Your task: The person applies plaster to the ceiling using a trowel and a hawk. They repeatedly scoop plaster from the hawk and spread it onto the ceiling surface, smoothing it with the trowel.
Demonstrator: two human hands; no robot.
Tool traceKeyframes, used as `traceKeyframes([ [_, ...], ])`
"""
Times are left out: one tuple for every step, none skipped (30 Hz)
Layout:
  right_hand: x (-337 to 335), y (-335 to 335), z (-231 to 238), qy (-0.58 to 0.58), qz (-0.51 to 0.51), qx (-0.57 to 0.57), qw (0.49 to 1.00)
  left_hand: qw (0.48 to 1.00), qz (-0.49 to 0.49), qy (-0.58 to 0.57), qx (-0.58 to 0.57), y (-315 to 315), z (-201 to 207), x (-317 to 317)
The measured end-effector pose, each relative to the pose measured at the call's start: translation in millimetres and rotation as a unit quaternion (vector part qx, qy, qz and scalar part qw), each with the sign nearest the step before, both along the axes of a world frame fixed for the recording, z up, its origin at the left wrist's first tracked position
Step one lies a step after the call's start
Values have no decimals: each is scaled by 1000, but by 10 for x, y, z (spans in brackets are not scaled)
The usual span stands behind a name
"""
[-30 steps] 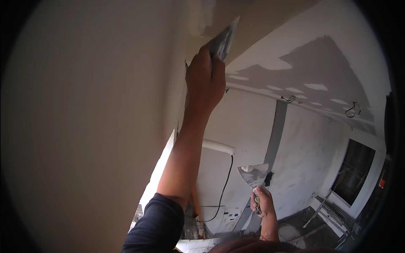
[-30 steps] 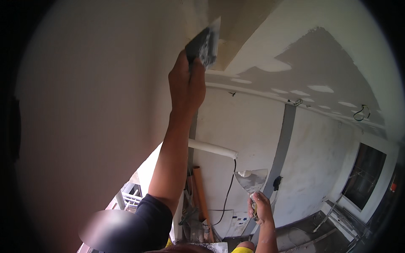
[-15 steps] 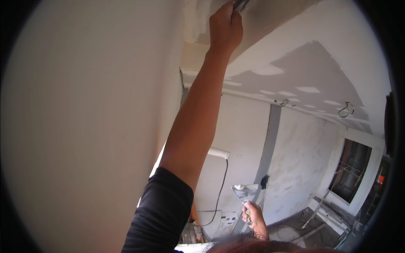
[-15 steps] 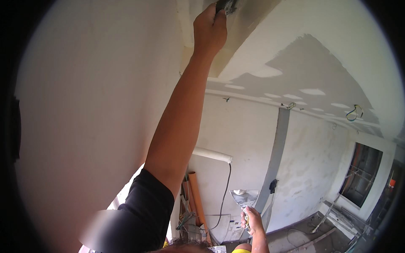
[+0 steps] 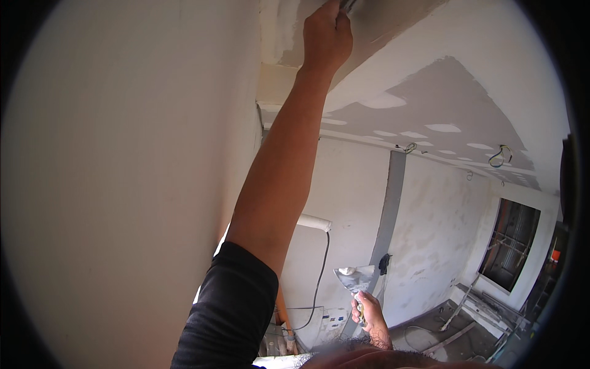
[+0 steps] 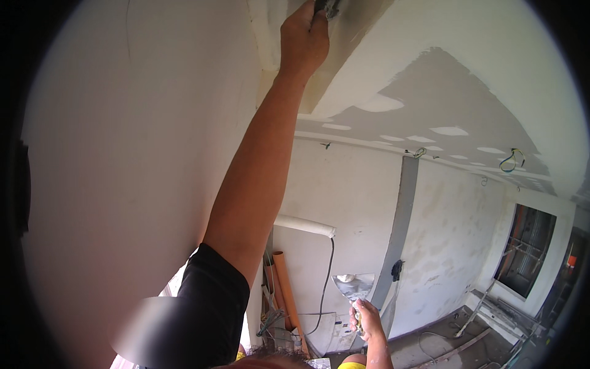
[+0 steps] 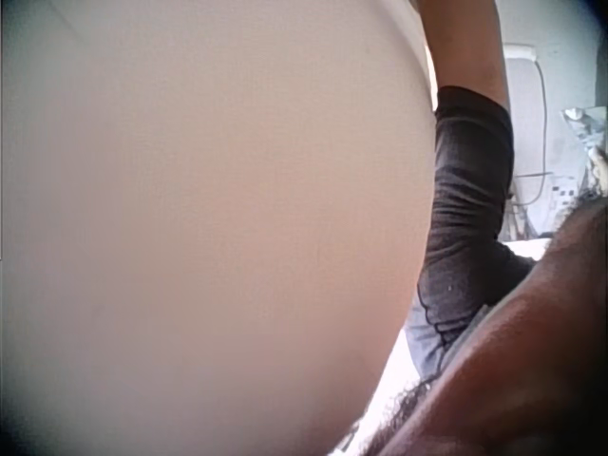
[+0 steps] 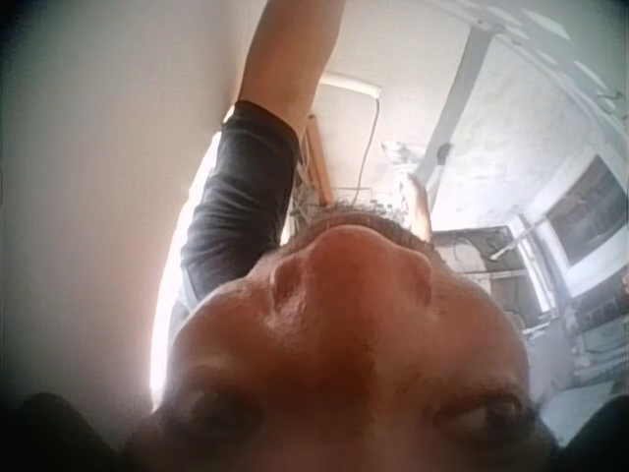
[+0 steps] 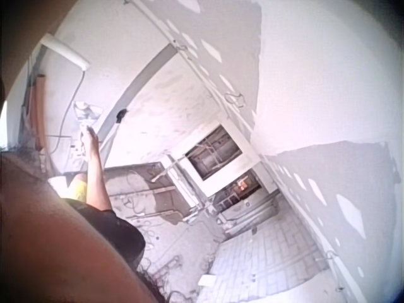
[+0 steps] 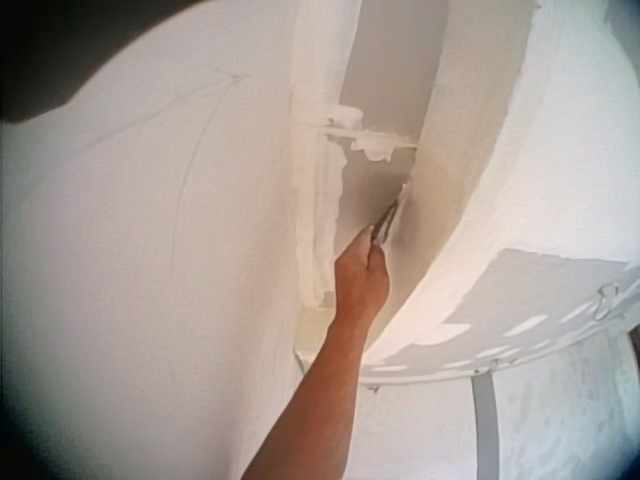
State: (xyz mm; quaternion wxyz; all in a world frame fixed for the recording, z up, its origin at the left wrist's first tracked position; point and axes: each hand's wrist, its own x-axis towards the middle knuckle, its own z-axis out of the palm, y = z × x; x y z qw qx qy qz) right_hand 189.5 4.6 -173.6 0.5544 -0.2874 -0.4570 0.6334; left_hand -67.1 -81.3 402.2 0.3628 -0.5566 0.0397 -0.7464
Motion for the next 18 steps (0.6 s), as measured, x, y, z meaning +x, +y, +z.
traceKeyframes([
  [1,-8,5,0,0,0,1000,1000,1,4,-6,-24,-11,12],
  [6,-5,2,-3,-1,5,1000,1000,3,7,-13,-47,-21,25],
  [8,-4,3,-7,0,10,1000,1000,13,5,-20,-57,-11,14],
  [8,-11,6,-11,0,14,1000,999,24,2,-27,-68,7,5],
  [1,-24,20,-10,2,13,1000,999,35,0,-34,-77,24,-1],
  [-6,-30,40,-9,4,11,1000,999,35,2,-24,-66,38,-9],
  [-10,-35,47,-9,5,10,1000,999,35,5,-14,-54,52,-14],
  [-11,-30,40,-9,6,9,1000,999,35,8,-4,-38,61,-16],
  [-7,-24,40,-10,6,9,1000,999,28,19,-20,-36,68,-12],
  [-3,-23,42,-10,7,9,1000,999,21,31,-36,-34,73,-9],
  [-6,-34,54,-10,7,8,1000,998,15,42,-53,-30,75,-10],
  [-11,-48,64,-9,5,5,1000,997,4,61,-53,-35,64,9],
  [-14,-57,66,-8,3,2,1000,995,-6,79,-54,-43,58,27],
  [-12,-54,58,-4,4,0,1000,994,-17,97,-55,-50,49,45],
  [-15,-49,64,-4,7,-1,1000,994,-11,95,-53,-53,70,28],
  [-15,-46,72,-4,10,-3,1000,994,-6,92,-52,-63,105,15],
  [-14,-46,81,-7,13,0,1000,995,0,89,-51,-72,131,-10],
  [-10,-53,79,-6,13,1,1000,993,-5,104,-53,-73,146,-10],
])
